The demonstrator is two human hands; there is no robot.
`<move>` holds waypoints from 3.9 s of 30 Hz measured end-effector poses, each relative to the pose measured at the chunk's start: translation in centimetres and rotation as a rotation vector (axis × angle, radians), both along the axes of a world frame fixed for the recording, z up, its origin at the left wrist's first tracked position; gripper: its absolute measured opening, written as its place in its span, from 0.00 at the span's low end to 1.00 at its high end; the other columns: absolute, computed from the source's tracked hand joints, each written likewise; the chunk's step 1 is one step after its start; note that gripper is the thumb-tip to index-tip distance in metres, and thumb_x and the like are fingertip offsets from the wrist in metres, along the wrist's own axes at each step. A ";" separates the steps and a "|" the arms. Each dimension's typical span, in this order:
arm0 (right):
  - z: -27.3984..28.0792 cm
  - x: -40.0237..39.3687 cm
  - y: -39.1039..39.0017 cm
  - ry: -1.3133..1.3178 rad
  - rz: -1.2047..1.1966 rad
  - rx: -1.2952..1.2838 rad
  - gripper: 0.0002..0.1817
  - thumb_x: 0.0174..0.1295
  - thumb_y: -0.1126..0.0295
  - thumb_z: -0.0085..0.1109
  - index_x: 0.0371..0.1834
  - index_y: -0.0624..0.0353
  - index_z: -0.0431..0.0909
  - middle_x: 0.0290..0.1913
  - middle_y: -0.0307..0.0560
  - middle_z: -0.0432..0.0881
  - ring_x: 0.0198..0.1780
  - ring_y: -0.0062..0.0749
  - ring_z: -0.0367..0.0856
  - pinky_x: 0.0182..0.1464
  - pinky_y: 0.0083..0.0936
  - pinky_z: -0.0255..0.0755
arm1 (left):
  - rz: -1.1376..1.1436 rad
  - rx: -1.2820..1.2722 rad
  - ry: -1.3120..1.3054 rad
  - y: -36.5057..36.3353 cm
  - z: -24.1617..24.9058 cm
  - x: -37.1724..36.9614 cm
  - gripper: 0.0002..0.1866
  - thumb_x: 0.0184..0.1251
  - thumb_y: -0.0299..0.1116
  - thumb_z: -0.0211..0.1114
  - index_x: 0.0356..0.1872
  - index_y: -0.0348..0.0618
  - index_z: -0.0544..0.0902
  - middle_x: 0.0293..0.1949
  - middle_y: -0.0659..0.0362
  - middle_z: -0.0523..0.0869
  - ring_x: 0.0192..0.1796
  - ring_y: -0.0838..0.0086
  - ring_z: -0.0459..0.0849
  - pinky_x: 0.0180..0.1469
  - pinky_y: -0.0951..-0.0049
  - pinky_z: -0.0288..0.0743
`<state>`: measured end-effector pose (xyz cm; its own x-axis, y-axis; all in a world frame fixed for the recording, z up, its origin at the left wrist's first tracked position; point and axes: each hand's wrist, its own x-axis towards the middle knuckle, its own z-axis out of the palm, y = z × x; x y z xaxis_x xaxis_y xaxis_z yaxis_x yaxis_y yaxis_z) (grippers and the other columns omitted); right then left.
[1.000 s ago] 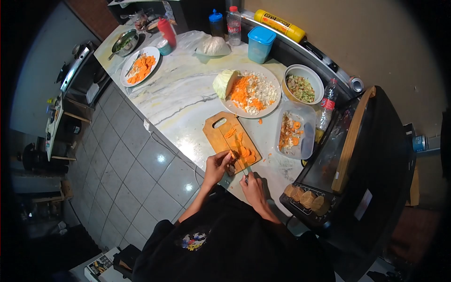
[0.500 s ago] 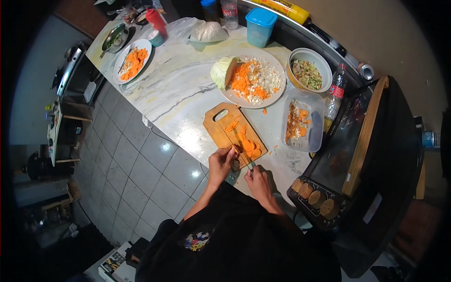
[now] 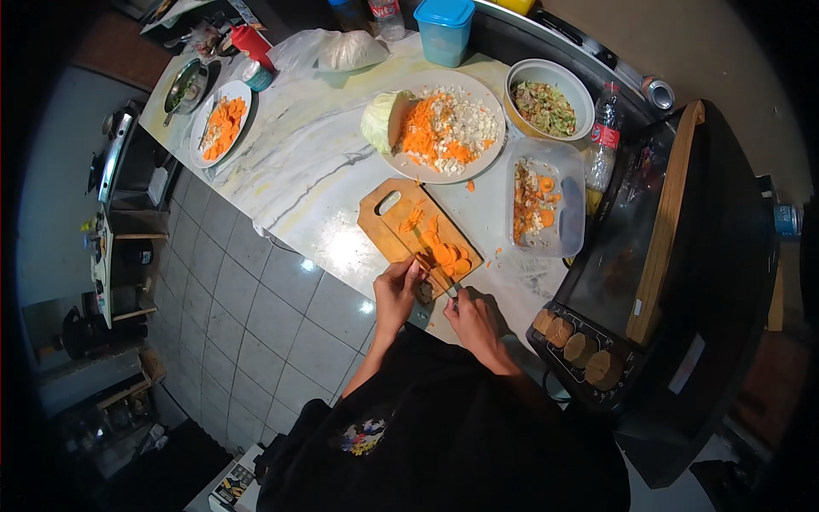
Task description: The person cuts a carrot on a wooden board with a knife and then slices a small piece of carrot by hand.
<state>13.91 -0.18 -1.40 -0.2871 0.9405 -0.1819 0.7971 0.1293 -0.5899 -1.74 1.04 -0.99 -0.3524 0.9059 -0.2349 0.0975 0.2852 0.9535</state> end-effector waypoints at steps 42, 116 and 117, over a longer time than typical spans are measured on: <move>0.2 0.4 0.6 0.053 0.057 -0.100 0.14 0.60 0.62 0.53 0.35 0.66 0.72 0.23 0.67 0.76 0.29 0.63 0.77 0.31 0.50 0.70 | -0.866 0.434 1.176 8.8 4.8 -2.4 0.22 0.70 0.44 0.45 0.64 0.56 0.68 0.70 0.57 0.56 0.73 0.61 0.49 0.71 0.45 0.35; 0.4 1.8 2.7 0.098 0.159 -0.169 0.15 0.60 0.63 0.53 0.35 0.69 0.74 0.22 0.65 0.77 0.29 0.62 0.78 0.30 0.46 0.71 | -0.632 0.432 1.170 10.3 7.4 -2.6 0.28 0.69 0.41 0.47 0.69 0.45 0.58 0.72 0.50 0.50 0.73 0.59 0.48 0.72 0.55 0.39; 0.3 1.8 2.7 0.095 0.159 -0.170 0.15 0.60 0.63 0.54 0.35 0.69 0.74 0.23 0.65 0.77 0.30 0.62 0.78 0.30 0.46 0.71 | -0.629 0.430 1.170 10.2 6.2 -2.6 0.28 0.69 0.41 0.47 0.69 0.45 0.58 0.72 0.50 0.50 0.73 0.59 0.48 0.72 0.55 0.39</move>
